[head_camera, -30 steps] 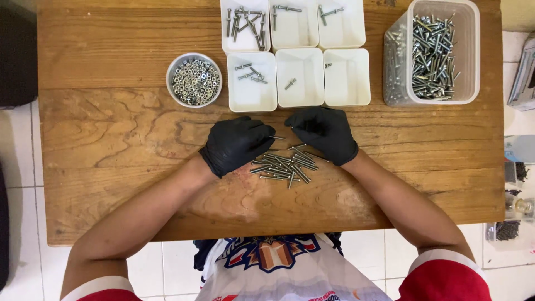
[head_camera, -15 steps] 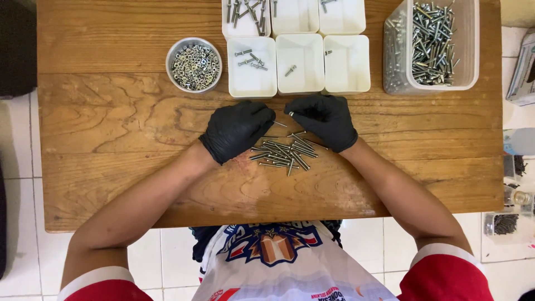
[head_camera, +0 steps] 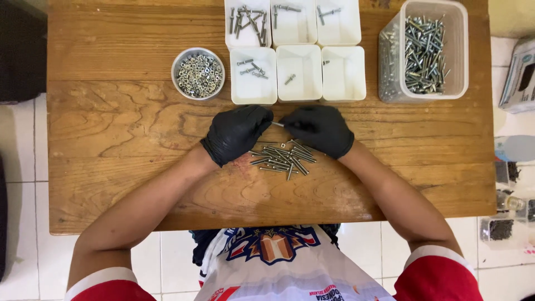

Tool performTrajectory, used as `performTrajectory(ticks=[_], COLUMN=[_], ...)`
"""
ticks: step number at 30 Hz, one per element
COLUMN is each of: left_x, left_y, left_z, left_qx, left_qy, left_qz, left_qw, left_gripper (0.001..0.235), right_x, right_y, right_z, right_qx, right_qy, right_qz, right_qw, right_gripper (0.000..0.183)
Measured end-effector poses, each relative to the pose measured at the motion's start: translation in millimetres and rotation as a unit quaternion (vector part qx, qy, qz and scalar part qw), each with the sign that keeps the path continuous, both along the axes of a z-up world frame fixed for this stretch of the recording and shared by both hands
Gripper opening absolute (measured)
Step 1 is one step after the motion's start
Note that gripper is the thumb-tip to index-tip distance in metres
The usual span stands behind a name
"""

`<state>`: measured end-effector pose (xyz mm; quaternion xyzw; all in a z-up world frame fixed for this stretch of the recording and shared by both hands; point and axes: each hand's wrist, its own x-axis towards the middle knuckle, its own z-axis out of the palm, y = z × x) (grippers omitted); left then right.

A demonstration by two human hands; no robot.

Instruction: Assembling small screws and nuts by threading them together and sorting them into bins

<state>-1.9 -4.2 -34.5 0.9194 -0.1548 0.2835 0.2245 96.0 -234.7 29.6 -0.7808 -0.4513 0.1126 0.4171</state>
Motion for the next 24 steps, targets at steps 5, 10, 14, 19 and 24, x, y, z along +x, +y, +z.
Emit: performTrajectory(ticks=[5,10,14,19,24], left_x=[4.3,5.5,-0.4,1.2,-0.8], left_y=[4.3,6.8,0.1,0.7,0.1], left_z=[-6.3,0.4,5.7,10.6,19.3], left_qx=[-0.037,-0.059,-0.065,-0.029,-0.071], left_qy=[-0.013,0.022,0.014,0.012,-0.017], left_qz=[-0.023,-0.068,-0.08,-0.084,-0.077], left_qw=[0.999,0.996,0.995,0.996,0.994], left_gripper=[0.017,0.019,0.022,0.021,0.024], right_x=[8.7,0.9,-5.9,1.8,-3.6], right_y=[-2.3,-0.6,-5.8,-8.2,-4.7], right_z=[-18.5,-14.5,-38.2,-41.2,-33.3], right_qx=[-0.045,-0.064,-0.103,-0.1,-0.166], right_qy=[-0.037,-0.085,-0.158,-0.137,-0.211], right_qz=[0.065,0.037,0.021,0.035,0.052], right_qw=[0.996,0.994,0.982,0.985,0.962], right_gripper=[0.021,0.022,0.029,0.031,0.033])
